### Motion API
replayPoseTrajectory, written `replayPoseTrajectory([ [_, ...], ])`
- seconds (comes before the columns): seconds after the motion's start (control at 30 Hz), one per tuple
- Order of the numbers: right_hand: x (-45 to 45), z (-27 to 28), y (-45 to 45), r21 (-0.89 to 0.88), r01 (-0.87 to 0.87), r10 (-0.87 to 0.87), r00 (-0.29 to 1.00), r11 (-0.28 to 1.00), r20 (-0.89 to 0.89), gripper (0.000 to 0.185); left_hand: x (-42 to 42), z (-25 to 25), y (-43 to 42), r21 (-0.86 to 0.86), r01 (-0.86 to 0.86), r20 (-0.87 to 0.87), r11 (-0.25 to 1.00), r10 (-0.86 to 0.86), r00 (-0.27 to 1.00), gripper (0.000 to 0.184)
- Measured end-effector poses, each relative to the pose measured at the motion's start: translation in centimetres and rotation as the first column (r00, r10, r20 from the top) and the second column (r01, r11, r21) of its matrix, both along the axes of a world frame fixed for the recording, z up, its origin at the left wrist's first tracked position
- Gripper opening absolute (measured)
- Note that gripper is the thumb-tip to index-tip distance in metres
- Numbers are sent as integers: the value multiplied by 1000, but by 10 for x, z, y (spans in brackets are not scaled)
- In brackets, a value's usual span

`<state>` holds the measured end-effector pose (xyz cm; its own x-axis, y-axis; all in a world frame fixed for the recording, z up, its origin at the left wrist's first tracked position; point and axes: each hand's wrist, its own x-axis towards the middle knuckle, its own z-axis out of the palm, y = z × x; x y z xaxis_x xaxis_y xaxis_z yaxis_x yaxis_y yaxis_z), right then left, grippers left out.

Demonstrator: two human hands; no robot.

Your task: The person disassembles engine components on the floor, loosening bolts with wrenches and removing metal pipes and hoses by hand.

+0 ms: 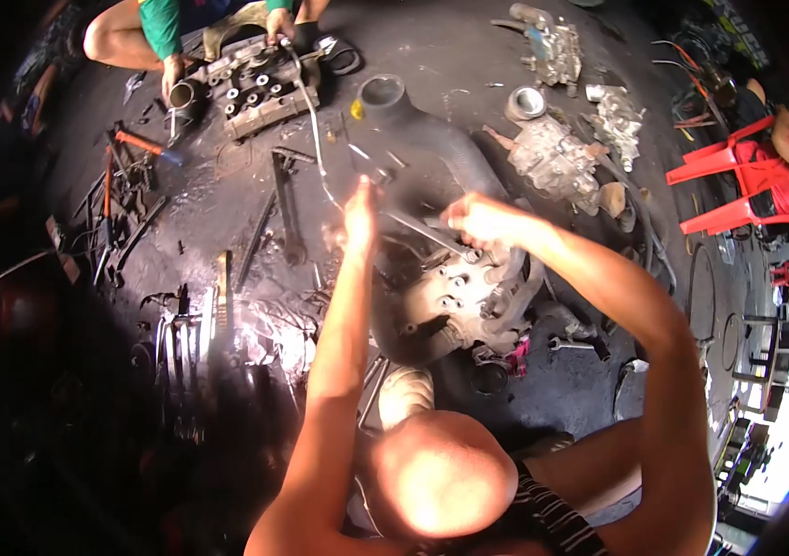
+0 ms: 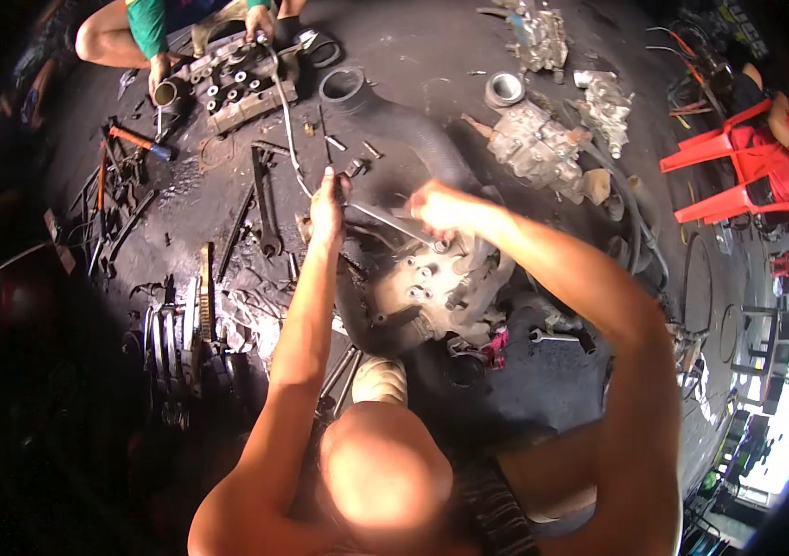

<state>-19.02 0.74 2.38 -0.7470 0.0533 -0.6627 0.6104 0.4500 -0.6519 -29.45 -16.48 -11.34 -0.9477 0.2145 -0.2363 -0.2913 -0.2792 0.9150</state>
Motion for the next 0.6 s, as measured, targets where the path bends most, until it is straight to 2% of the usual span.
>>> replayPoseTrajectory([
  [0.07,-11,2,12,-119,-7,28,985,993,169,23,5,-4,-7,-67,20,-19,998,-21,1000,44],
  [0.1,-22,5,24,-180,-77,111,976,981,189,25,12,12,-6,31,-43,125,999,39,991,42],
  [0.13,-27,22,21,-102,-59,76,982,993,171,24,9,14,-9,33,-51,127,998,46,991,42],
  [0.2,-46,37,17,54,-36,31,995,998,90,22,9,9,-14,-109,69,17,992,-68,998,41],
  [0.23,-54,37,17,136,-32,28,999,990,32,20,7,6,-13,-46,82,47,996,-79,996,43],
  [0.27,-54,32,12,136,-30,27,999,990,28,20,5,4,-11,-45,83,43,996,-81,996,43],
  [0.3,-48,16,8,-116,10,3,994,993,110,23,7,4,-10,-50,57,25,997,-56,998,44],
  [0.33,-39,5,-2,-360,70,2,981,930,196,25,9,3,-12,-57,32,9,998,-31,999,46],
  [0.37,-22,11,-29,-63,-86,88,996,994,25,24,7,7,-13,-52,24,4,998,-23,1000,46],
  [0.4,-30,16,-23,-89,-9,21,990,996,137,23,9,10,-13,-83,24,-6,996,-24,1000,48],
  [0.47,-42,29,9,-278,44,21,974,960,225,22,14,3,-16,-129,59,8,990,-59,998,50],
  [0.5,-48,39,17,-249,93,-38,975,964,218,19,8,-2,-15,-111,109,-1,988,-110,994,51],
  [0.53,-54,47,25,-124,84,-66,987,989,143,18,9,-5,-16,-98,163,0,982,-164,986,53],
  [0.6,-56,46,29,92,111,-103,991,990,-84,16,10,1,-16,-59,178,23,982,-177,984,54],
])
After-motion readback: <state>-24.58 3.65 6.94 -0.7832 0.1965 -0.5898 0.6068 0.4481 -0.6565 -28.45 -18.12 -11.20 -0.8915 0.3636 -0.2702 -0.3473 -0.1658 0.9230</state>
